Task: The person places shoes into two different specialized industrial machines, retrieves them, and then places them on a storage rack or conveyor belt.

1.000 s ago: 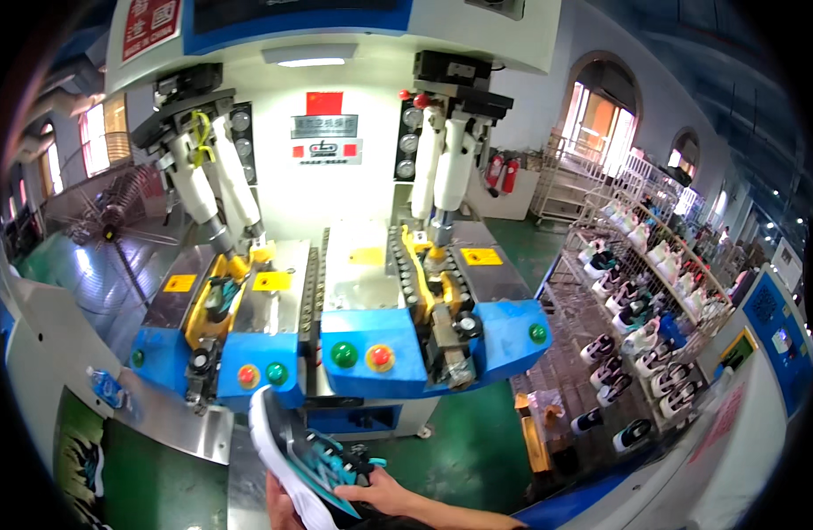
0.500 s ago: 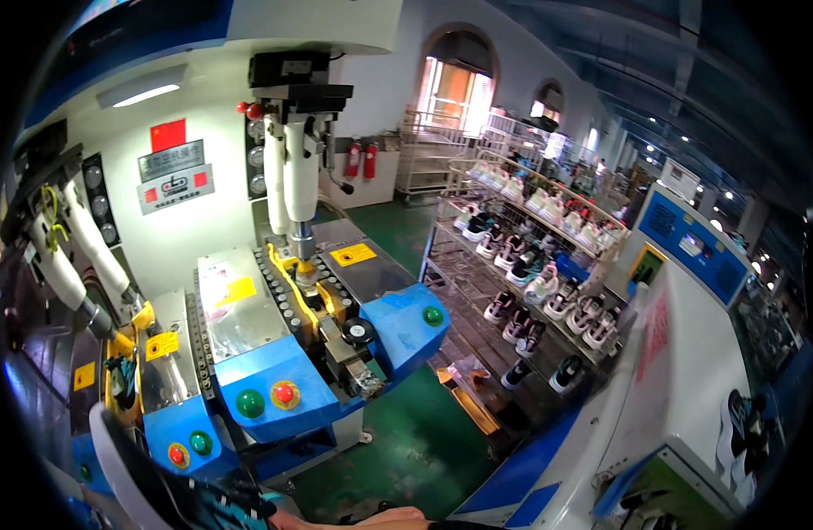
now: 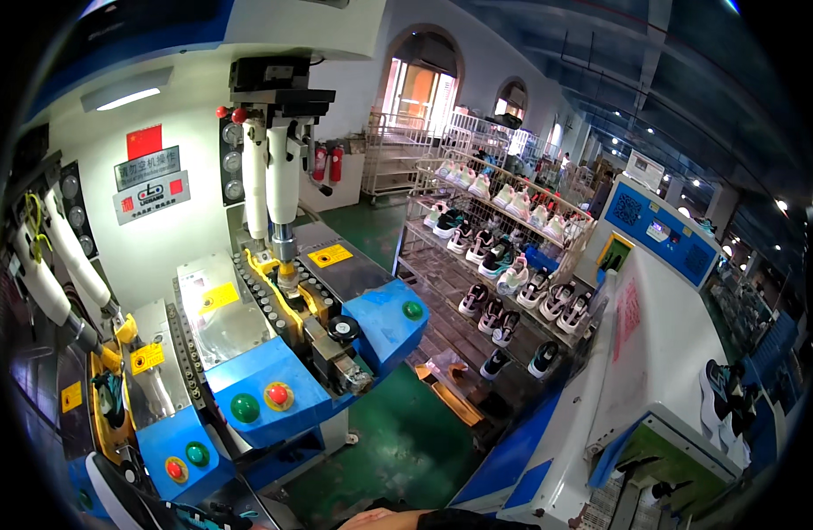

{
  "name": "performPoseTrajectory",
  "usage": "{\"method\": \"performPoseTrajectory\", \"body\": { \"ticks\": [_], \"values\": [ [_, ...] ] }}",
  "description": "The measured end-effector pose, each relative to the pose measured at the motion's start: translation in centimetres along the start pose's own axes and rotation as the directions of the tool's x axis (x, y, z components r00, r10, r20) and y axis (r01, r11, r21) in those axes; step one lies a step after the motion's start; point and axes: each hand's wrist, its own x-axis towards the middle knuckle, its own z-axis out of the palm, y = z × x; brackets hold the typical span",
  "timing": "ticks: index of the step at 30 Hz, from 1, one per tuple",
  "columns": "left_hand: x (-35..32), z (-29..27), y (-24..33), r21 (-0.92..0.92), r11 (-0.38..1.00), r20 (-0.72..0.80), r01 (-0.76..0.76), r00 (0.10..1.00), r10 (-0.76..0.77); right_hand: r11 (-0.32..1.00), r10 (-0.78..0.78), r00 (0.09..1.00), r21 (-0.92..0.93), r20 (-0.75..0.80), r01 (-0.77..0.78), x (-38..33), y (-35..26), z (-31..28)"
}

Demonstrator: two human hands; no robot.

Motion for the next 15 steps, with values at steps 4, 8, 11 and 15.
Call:
{"method": "performPoseTrajectory", "body": {
  "ticks": [4, 8, 11, 15],
  "values": [
    [0.1, -0.3, -0.9, 0.011, 0.998, 0.048, 0.062, 0.997, -0.063, 0.960, 0.069, 0.998, -0.270, -0.010, -0.069, -0.1, 0.7, -1.3],
    [-1.0, -1.5, -1.1, 0.028, 0.997, 0.052, 0.076, 0.996, -0.078, 0.974, -0.097, 0.983, -0.187, 0.153, 0.125, -0.6, -0.2, 1.5],
    [-2.0, -2.1, -1.2, 0.030, 0.996, 0.033, 0.089, 0.995, -0.090, 0.995, 0.040, 0.980, -0.096, 0.196, -0.021, 0.3, 0.7, 1.1],
    [-0.7, -0.8, -2.1, 0.044, 0.988, 0.111, 0.147, 0.982, -0.151, 0.964, 0.140, 0.971, -0.249, 0.195, -0.090, 0.2, 1.1, -1.4]
  ]
}}
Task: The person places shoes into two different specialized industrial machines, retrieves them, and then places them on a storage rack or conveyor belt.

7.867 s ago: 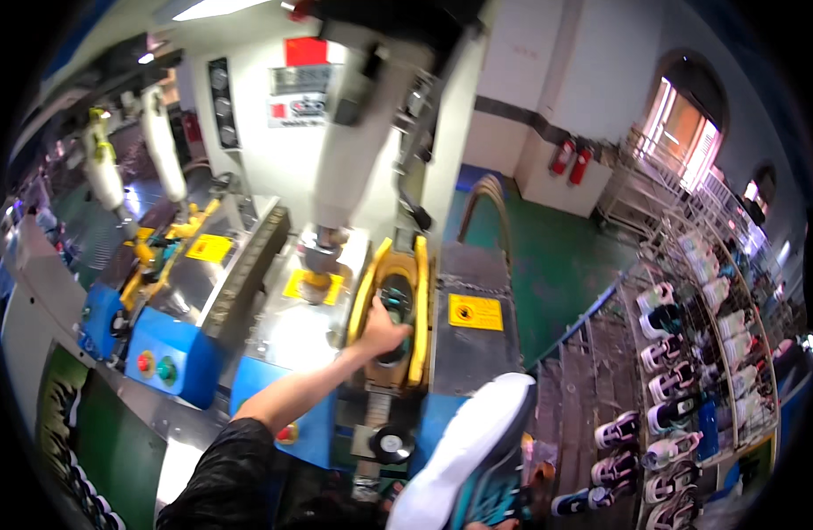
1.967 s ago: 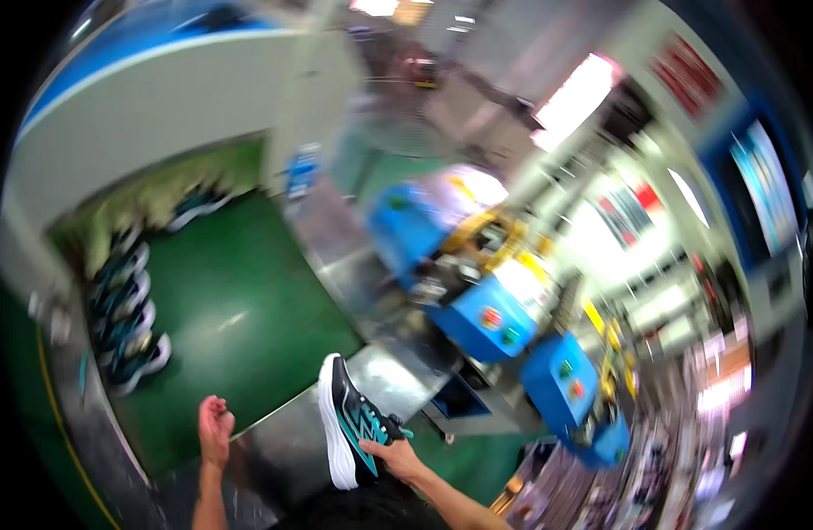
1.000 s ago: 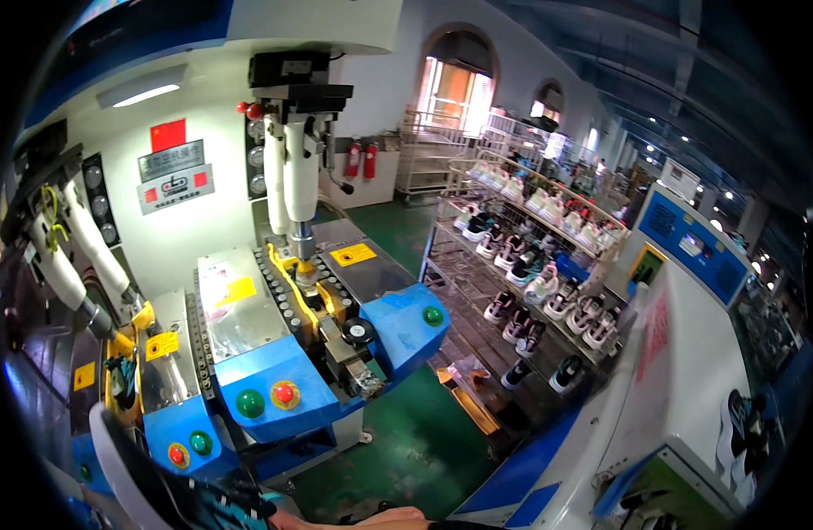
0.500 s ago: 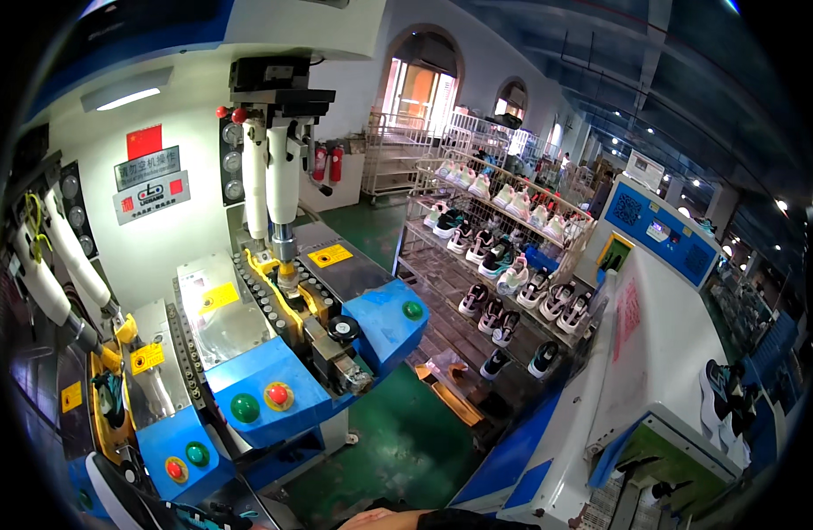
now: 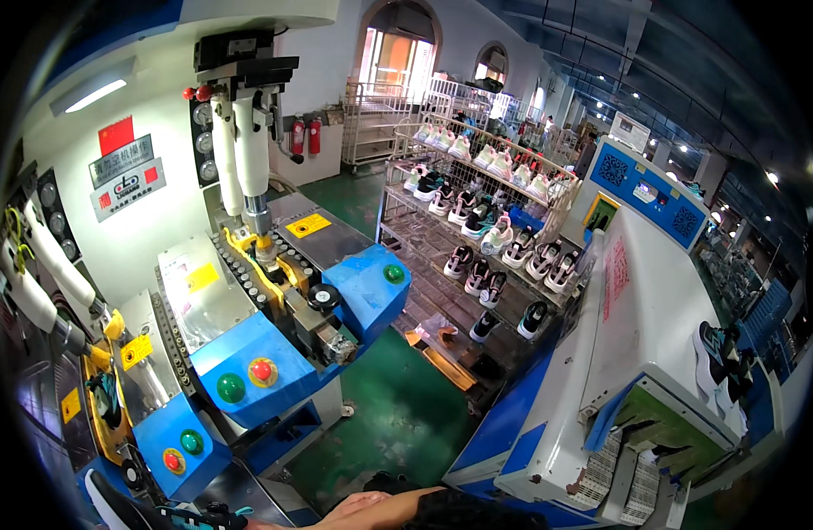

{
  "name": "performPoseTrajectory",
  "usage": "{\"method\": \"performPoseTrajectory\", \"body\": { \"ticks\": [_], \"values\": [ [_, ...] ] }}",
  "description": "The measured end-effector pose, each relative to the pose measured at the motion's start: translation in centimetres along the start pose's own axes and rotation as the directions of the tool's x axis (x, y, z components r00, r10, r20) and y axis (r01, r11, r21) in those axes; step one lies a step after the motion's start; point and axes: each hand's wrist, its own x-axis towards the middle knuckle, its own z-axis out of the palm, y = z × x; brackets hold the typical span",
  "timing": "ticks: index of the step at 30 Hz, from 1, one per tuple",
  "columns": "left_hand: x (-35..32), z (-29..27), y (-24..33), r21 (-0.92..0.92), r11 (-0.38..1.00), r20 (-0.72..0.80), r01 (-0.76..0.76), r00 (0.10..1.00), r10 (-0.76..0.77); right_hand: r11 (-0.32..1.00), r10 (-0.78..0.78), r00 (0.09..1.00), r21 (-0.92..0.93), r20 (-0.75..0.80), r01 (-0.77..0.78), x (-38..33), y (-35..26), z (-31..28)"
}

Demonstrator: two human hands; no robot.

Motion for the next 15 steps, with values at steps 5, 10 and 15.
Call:
{"method": "performPoseTrajectory", "body": {
  "ticks": [5, 10, 15],
  "values": [
    [0.4, -0.4, -0.2, 0.006, 0.999, 0.042, 0.047, 0.998, -0.047, 0.953, -0.288, 0.941, 0.043, -0.175, 0.300, -2.1, -2.9, 2.5],
    [0.4, -0.2, -0.4, 0.021, 0.997, 0.062, 0.074, 0.995, -0.075, 0.973, -0.209, 0.971, 0.078, -0.112, 0.219, -1.3, -0.9, 1.0],
    [0.5, -0.7, -0.4, 0.024, 0.995, 0.060, 0.097, 0.993, -0.098, 0.929, -0.262, 0.943, 0.212, -0.204, 0.303, -2.8, -2.4, 2.9]
  ]
}}
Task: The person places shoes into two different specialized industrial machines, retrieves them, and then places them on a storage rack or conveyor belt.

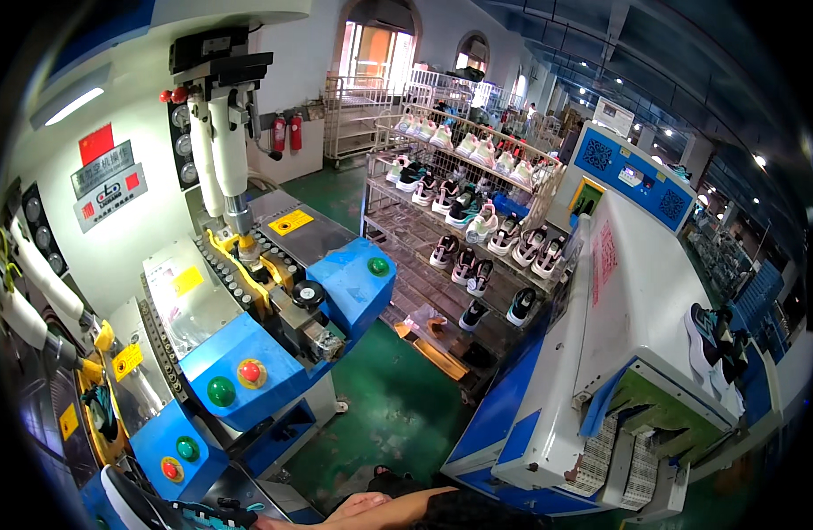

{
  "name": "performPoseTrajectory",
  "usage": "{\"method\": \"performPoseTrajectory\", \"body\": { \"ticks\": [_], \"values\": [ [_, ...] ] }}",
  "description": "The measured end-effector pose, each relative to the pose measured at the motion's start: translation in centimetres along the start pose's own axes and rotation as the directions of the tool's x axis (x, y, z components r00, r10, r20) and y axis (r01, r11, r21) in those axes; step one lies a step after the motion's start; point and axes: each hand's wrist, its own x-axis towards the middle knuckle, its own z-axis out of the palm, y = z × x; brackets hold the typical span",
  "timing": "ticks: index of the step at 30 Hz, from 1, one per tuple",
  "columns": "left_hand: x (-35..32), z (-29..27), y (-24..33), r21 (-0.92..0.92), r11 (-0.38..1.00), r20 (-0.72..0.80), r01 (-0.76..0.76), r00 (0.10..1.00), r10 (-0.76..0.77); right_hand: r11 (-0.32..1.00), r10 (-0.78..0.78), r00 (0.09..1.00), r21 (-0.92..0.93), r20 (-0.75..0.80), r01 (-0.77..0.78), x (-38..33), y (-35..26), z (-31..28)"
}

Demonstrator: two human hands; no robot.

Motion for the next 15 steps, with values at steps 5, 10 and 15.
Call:
{"method": "performPoseTrajectory", "body": {
  "ticks": [5, 10, 15],
  "values": [
    [0.1, -0.6, 0.0, -0.014, 1.000, -0.002, 0.004, 1.000, -0.004, 0.932, 0.142, 0.981, -0.316, -0.135, -0.178, 0.4, 0.1, -3.2],
    [-1.5, -1.5, 0.3, -0.064, 0.967, -0.028, -0.245, 0.969, 0.244, 0.960, 0.196, 0.975, -0.181, -0.106, -0.213, 0.8, 0.5, -2.1],
    [-4.8, -3.1, -0.3, -0.122, 0.866, -0.229, -0.485, 0.862, 0.451, 0.730, 0.195, 0.967, -0.634, -0.166, -0.256, 2.0, 0.5, -3.9]
  ]
}}
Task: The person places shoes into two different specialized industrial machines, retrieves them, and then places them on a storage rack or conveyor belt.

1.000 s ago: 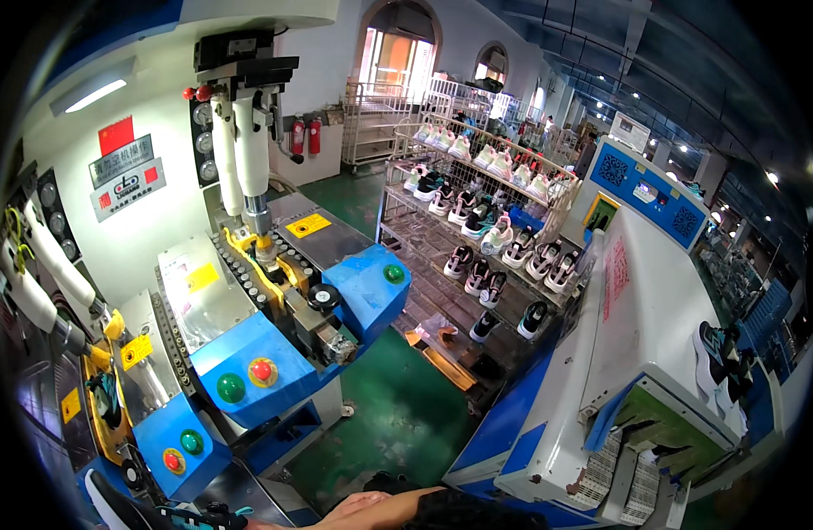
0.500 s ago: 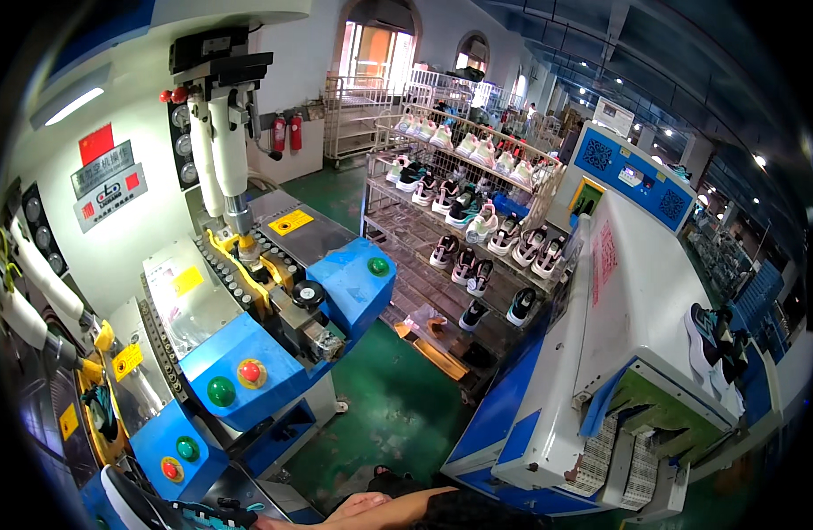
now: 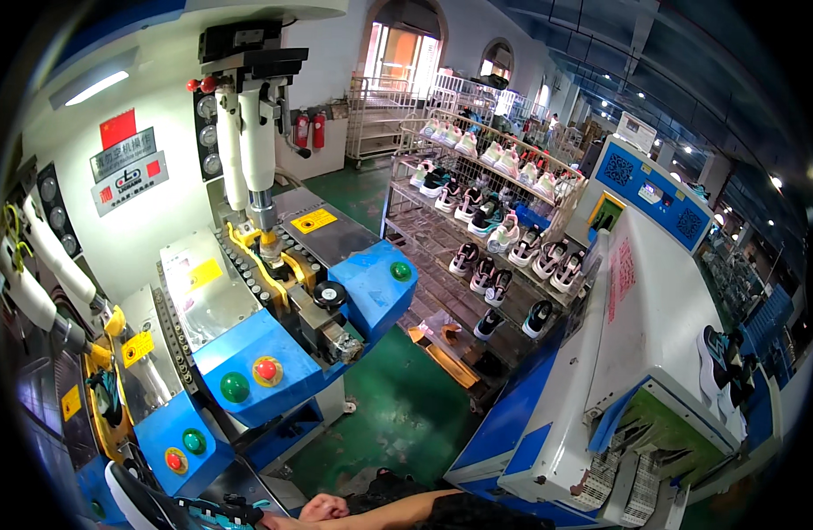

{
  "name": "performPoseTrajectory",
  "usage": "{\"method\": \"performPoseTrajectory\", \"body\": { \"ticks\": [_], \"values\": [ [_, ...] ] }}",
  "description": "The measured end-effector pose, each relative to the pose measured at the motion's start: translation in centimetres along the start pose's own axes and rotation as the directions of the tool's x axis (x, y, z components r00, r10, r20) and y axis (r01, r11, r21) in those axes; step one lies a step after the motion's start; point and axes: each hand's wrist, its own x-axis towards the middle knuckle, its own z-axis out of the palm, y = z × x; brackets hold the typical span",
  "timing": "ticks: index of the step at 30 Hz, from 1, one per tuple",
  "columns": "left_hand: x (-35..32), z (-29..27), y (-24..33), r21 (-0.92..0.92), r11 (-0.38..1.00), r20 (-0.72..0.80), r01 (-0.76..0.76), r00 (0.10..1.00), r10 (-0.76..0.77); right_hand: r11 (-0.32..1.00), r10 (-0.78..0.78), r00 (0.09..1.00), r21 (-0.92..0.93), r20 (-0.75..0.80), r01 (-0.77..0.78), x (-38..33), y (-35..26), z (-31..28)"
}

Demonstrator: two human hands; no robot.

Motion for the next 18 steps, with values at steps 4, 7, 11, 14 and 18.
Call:
{"method": "performPoseTrajectory", "body": {
  "ticks": [4, 7, 11, 14, 18],
  "values": [
    [-2.8, -0.9, 2.0, 0.061, 0.996, -0.257, -0.068, 0.963, 0.082, 0.939, 0.221, 0.972, -0.250, -0.082, -0.235, -1.1, -2.5, -0.6],
    [-4.7, 0.3, 3.9, 0.132, 0.983, -0.399, -0.128, 0.901, 0.171, 0.993, -0.077, 0.996, -0.091, -0.045, 0.073, 0.1, -1.0, -0.2],
    [-6.3, 1.7, 5.7, 0.230, 0.955, -0.514, -0.187, 0.810, 0.282, 0.924, -0.252, 0.961, 0.325, 0.115, 0.203, 2.1, 1.8, -1.0],
    [-7.5, 2.2, 6.8, 0.320, 0.920, -0.575, -0.226, 0.726, 0.378, 0.707, -0.701, 0.697, 0.014, 0.153, 0.707, 5.6, 5.6, -2.9],
    [-8.2, 3.3, 7.6, 0.405, 0.872, -0.611, -0.274, 0.628, 0.482, 0.896, -0.265, 0.952, 0.405, 0.156, 0.183, 1.5, 0.8, -2.7]
  ]
}}
